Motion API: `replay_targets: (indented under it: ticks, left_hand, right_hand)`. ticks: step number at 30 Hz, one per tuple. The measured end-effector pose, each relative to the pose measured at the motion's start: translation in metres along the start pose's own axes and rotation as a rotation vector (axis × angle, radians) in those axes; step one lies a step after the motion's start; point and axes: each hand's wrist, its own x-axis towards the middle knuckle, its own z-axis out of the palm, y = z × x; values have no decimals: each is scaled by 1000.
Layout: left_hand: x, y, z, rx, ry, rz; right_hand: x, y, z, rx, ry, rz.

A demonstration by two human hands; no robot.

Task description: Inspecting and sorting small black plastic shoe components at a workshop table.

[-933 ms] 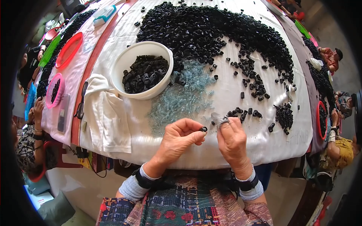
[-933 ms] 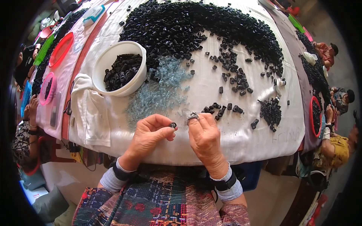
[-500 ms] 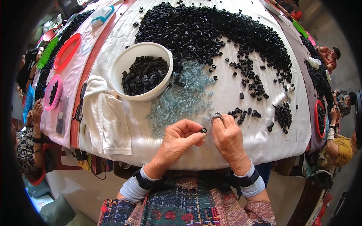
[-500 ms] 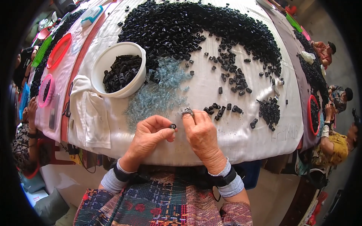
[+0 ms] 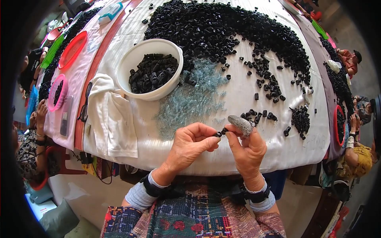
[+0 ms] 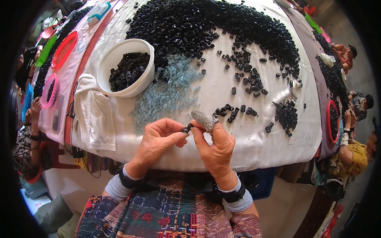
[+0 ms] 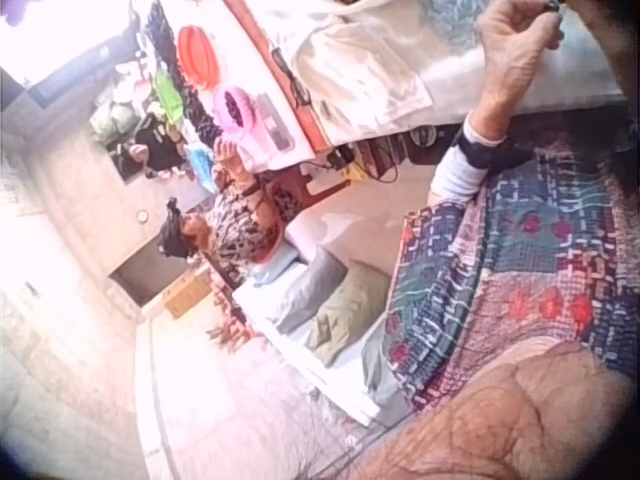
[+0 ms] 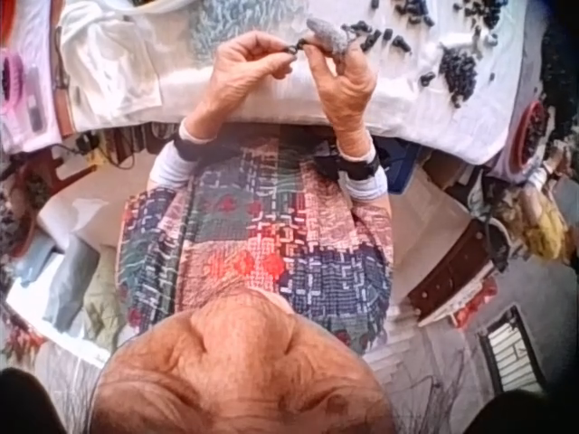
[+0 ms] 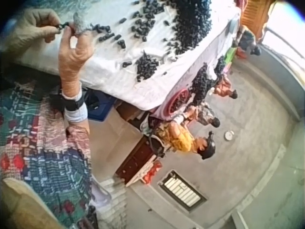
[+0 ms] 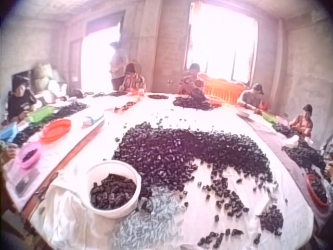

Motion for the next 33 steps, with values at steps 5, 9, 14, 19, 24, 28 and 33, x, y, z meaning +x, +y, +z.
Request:
replay_targets:
  ticks: [5,9,14,19,24,28,33]
  left_hand:
    - [0,1,2,12,3,9]
    - [-1,0,2,3,10,12]
    - [-1,0,2,12,17,7]
    - [0,0,2,20,13,-1]
    - [0,-3,2,6,24,11]
    - [1,-2,2,45,18,-1]
    - [1,-2,3,63,26,-22]
  right_hand:
    - [-2,4,4,-63,10,-73]
    - [-2,-2,5,-124,-6,-69]
    - [-2,-6,4,-159,-17,-67]
    - [-3,-4,2,-185,-19,-73]
    - [-5,-3,2,-206,-19,-74]
    - [-5,3,3,-213,-4,-167]
    - [-5,5,2,-199,-19,-184]
